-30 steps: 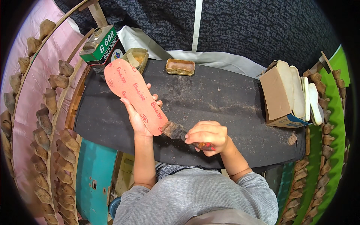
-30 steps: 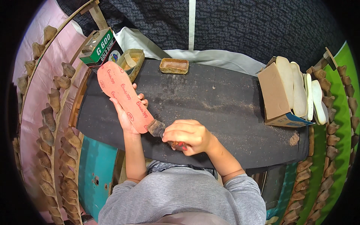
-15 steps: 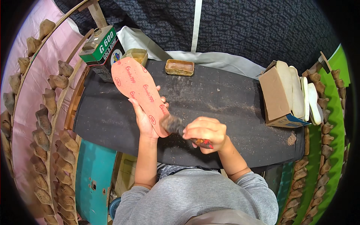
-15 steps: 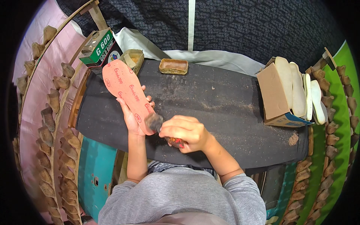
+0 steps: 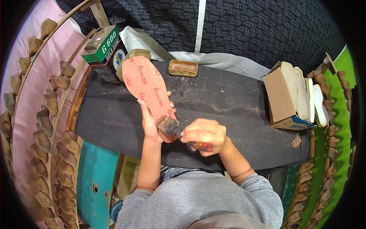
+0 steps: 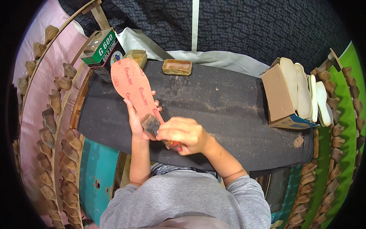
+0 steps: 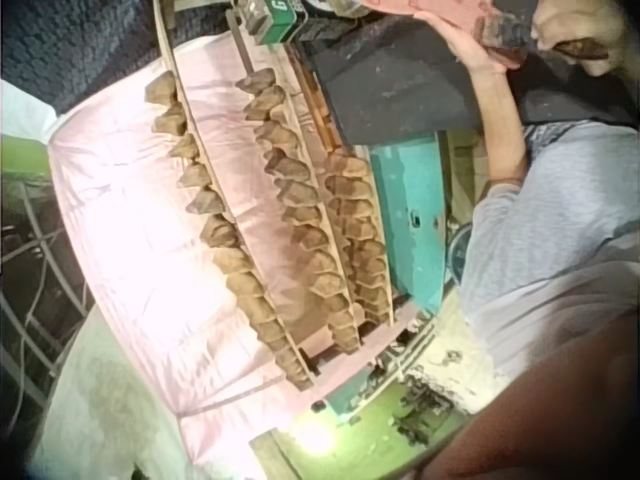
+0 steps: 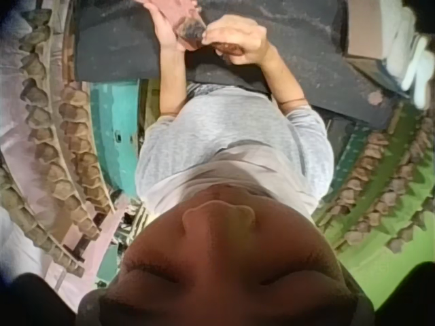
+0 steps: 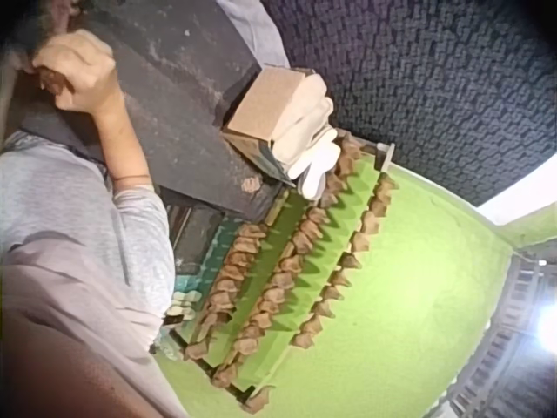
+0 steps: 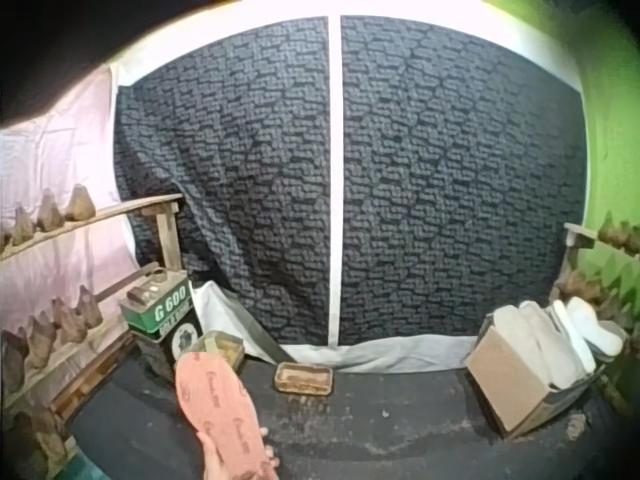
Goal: Applying adhesive to shoe insoles and outsoles using a brush at a workbench.
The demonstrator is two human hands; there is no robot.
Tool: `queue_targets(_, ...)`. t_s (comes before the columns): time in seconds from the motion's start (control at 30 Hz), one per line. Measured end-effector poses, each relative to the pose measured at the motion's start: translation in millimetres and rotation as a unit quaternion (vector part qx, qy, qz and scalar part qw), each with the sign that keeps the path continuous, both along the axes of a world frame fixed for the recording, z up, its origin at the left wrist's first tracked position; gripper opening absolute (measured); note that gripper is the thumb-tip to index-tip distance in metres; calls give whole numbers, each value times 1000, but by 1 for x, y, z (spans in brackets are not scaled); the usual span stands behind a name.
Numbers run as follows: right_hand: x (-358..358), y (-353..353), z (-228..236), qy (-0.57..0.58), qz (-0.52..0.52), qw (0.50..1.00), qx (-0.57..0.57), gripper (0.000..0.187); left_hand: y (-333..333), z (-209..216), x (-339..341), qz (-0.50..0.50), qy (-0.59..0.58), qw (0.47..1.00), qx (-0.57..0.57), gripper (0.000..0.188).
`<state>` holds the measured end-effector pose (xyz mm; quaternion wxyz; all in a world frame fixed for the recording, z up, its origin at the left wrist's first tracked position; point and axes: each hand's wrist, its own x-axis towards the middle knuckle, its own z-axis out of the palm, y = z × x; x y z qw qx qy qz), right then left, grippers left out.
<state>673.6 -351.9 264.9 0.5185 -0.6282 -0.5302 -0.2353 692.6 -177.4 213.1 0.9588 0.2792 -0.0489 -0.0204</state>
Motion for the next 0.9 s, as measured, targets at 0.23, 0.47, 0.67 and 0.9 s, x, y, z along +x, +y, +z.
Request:
queue_targets(0.23, -12, -3, -5, 74, 59, 994, -46, 26, 11, 0, 5, 74, -8, 997, -3, 71)
queue_targets(0.47, 0, 6, 2, -13, -16, 1000, 10, 29, -2, 1, -4, 17, -33, 999, -5, 68)
queue_targets(0.67, -17, 1, -5, 13, 55, 998, -42, 23, 9, -6, 2, 3, -38, 998, -51, 64)
queue_targets(0.9, -7, -8, 8, 27, -3, 999, -31, 29, 1, 1, -7, -44, -22, 999, 8, 66)
